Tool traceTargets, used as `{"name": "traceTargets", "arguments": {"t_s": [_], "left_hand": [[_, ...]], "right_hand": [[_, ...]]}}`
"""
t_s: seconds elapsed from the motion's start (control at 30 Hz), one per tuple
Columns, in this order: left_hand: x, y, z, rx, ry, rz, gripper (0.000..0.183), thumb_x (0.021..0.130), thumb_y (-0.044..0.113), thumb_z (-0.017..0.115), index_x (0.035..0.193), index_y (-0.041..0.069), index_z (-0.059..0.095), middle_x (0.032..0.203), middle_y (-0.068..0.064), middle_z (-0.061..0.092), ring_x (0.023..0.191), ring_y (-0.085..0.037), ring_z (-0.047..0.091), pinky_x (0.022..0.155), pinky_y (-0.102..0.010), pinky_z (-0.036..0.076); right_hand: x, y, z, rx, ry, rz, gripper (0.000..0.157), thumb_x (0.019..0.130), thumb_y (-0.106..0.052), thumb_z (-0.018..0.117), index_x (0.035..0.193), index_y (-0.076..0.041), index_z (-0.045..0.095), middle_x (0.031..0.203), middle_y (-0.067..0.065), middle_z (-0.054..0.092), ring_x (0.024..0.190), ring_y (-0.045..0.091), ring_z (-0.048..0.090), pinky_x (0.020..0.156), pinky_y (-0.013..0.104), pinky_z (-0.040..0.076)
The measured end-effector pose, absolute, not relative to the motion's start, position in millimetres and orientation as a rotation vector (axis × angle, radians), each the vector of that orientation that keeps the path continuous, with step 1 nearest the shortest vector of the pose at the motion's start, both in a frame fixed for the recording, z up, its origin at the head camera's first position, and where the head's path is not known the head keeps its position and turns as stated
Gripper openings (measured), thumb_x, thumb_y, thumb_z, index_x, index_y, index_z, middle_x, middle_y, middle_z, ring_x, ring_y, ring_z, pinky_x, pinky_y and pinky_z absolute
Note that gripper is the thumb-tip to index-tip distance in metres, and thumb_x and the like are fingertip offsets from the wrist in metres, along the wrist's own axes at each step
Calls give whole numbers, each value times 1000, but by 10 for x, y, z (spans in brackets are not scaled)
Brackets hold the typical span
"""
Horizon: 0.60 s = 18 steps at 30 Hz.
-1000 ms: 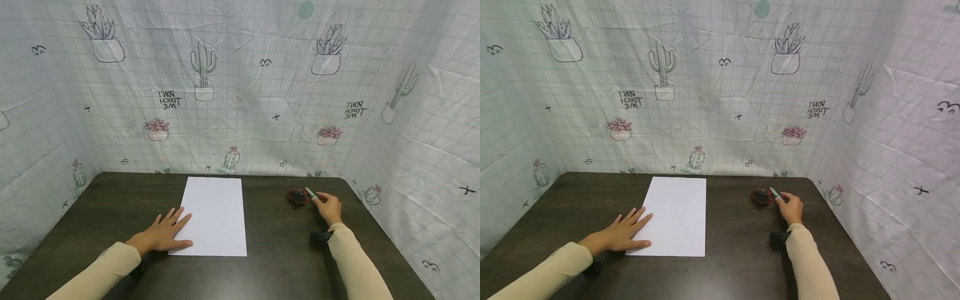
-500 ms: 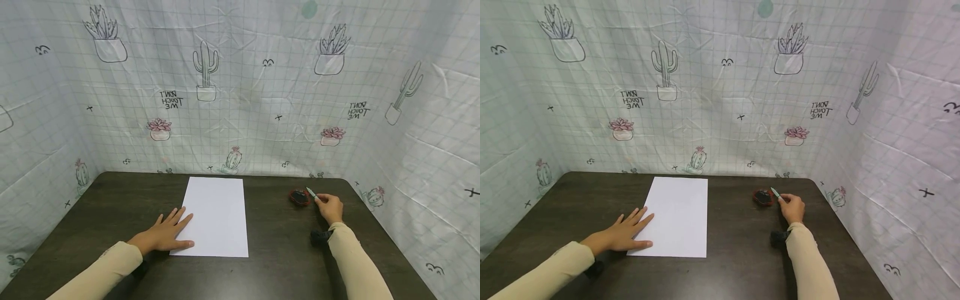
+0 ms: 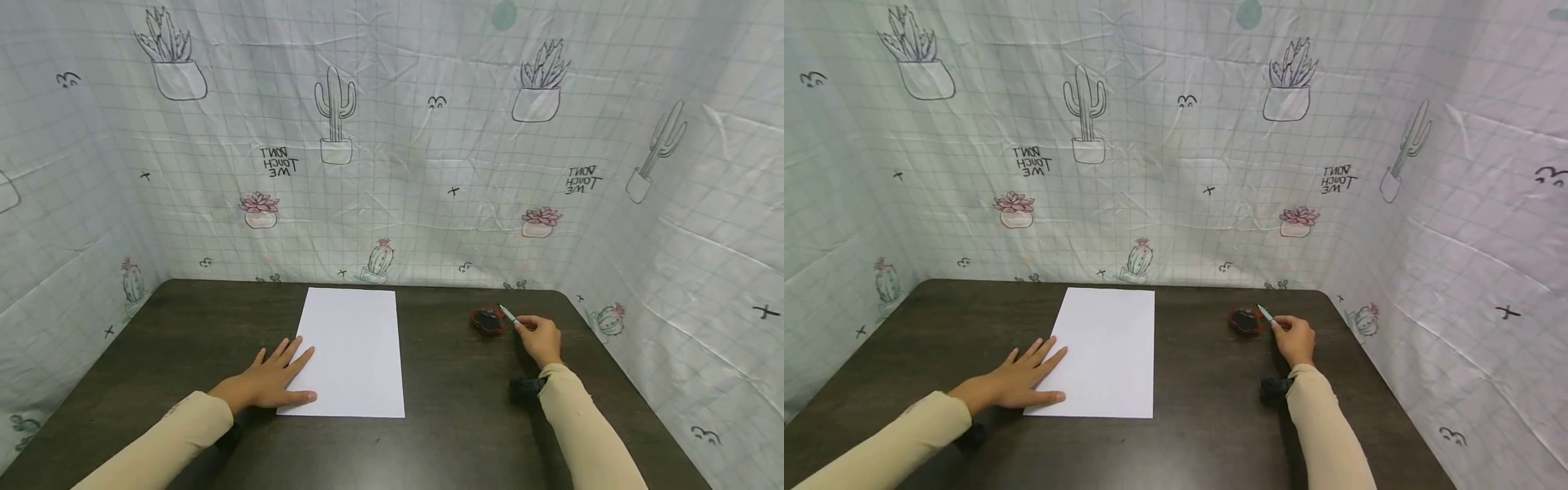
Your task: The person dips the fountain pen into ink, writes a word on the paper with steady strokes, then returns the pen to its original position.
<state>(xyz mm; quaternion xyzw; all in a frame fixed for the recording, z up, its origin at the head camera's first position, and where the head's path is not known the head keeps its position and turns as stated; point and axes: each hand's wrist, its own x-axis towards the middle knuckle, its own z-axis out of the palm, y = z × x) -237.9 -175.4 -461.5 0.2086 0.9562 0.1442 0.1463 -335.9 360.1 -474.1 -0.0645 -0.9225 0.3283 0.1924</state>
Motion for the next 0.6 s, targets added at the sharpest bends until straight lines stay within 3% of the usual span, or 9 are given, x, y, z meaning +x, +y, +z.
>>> {"name": "traceTargets", "arguments": {"t_s": [0.3,0.6], "left_hand": [[-2421,-1781,-4721,597,2738,384,98,82,78,44,155,20,15,161,-12,0,146,-37,-4,108,-68,-3],[-2365,-1748,-4588,622,2710,444,93,87,69,49,155,14,18,160,-18,2,145,-43,-1,106,-71,-4]], "right_hand": [[-3345,3622,-4699,-119,-2607,899,24,91,-12,64,109,4,69,99,22,70,93,38,66,81,50,47],[-3302,3626,-4631,-24,-2661,941,23,92,-14,64,108,3,68,101,21,69,94,37,67,79,48,53]]}}
